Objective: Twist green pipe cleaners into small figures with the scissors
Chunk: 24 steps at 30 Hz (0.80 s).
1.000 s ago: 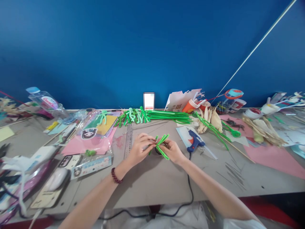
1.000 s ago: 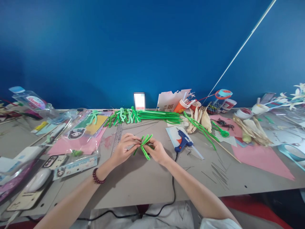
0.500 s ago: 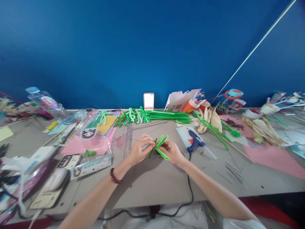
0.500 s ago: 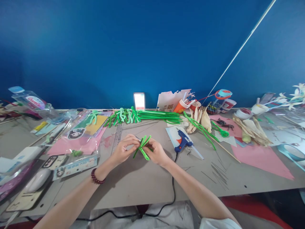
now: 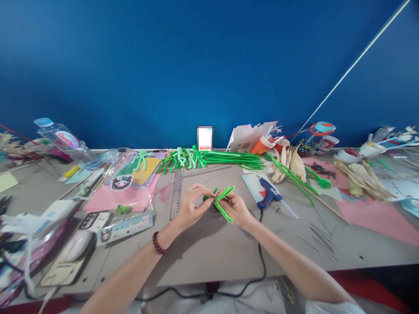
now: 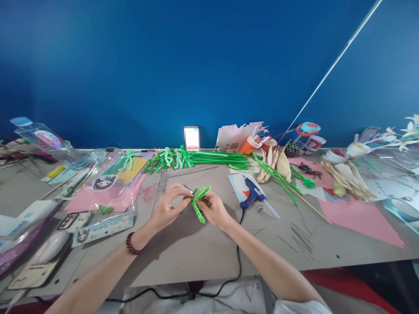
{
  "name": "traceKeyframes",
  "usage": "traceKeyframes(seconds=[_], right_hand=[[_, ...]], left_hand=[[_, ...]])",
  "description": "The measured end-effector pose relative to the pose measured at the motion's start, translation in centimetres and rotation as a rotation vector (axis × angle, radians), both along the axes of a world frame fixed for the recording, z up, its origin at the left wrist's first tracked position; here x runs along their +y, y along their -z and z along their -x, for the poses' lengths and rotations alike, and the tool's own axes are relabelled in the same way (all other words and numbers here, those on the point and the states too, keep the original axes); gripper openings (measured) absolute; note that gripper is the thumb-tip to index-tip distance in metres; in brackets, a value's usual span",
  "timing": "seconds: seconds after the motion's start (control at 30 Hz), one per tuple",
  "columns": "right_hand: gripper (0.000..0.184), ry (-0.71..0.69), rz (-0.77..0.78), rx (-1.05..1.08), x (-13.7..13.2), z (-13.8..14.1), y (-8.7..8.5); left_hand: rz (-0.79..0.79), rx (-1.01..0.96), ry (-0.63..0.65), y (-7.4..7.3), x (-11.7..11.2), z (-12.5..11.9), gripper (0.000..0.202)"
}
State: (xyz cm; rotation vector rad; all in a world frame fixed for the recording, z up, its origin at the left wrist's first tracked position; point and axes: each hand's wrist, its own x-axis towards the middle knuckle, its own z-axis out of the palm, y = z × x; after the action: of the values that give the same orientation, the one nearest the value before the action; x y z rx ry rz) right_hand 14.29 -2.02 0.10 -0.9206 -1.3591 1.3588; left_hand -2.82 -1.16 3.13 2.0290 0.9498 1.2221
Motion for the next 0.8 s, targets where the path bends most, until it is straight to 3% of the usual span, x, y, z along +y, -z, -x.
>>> traceKeyframes(seconds=[0.23,0.8], right_hand=[[0.024,0.063,-0.033,0.005,0.2,-0.2,0.5],[0.021,0.125,-0.056,-0.012,0.0,0.1,1.3]], left_hand=[[-0.235,0.078,-0.052,0.9,-0.1,-0.1,0.01],[-0.4,0.135,-0.13,1.7,-0.4,-0.4,0.013]])
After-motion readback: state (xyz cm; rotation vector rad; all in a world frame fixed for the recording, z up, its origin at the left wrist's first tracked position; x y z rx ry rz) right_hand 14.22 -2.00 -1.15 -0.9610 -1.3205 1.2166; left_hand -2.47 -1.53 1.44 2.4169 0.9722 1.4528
